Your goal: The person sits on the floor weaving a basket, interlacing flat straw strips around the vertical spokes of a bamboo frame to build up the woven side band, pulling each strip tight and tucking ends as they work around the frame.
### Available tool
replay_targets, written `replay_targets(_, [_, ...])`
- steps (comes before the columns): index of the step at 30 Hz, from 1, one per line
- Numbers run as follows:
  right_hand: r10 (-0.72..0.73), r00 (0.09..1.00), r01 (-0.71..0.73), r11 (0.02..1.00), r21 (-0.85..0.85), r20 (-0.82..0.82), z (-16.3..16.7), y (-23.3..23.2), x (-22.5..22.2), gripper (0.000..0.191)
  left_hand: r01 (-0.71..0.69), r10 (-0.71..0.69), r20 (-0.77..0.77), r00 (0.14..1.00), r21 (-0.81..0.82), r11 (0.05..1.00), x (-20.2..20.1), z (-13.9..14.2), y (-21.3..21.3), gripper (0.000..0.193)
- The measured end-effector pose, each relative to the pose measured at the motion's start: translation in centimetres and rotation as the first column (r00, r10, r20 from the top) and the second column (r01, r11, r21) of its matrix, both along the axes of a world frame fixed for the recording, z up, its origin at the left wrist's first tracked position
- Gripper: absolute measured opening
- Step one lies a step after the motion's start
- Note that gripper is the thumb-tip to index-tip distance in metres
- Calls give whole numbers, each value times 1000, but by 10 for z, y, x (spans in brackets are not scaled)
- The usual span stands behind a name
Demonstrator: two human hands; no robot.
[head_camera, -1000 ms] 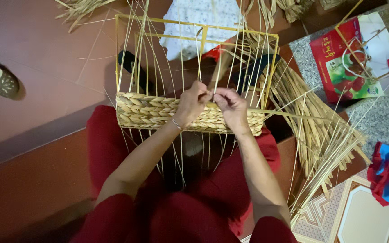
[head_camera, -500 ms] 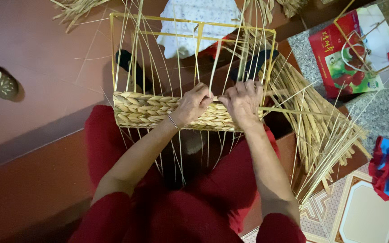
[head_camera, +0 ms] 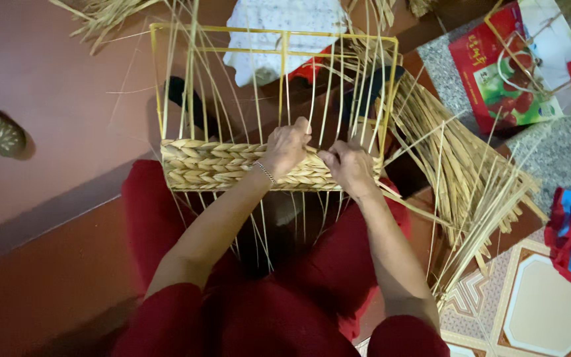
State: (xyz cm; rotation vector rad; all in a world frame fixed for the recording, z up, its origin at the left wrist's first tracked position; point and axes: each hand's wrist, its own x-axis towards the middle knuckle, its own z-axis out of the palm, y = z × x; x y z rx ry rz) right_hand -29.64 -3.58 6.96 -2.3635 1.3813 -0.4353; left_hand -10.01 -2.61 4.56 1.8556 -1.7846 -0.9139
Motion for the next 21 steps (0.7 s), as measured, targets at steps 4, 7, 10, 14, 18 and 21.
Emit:
replay_targets(4, [-87,994,89,995,-36,59,3,3,-23,24,-50,42,-71,997,-113,992,-4,-1,8,45])
replay_targets(7, [-166,955,205,968,-142,246,-6,-9,-68,25,-83,84,-55,995,22,996,-5,0,11,48])
replay_targets(10, [-499,865,501,851,-159,53,-19,-28,-131,26,-53,52,-8,999,-116,992,-4,1,13,39])
replay_targets(14, [-421,907,414,898,-147,-18,-44,-31,-193,14,-50,51,-6,999,-269,962,-4,-1,18,28])
replay_targets(18, [-413,833,378,911,-166,-369,-67,-36,-198,28,-46,41,-26,999,-260,965,-3,-3,21,27])
replay_targets(21, [-427,592,543,838,-53,-684,-70,-46,-190,30,-37,34,-19,999,-232,972,-2,-5,21,28])
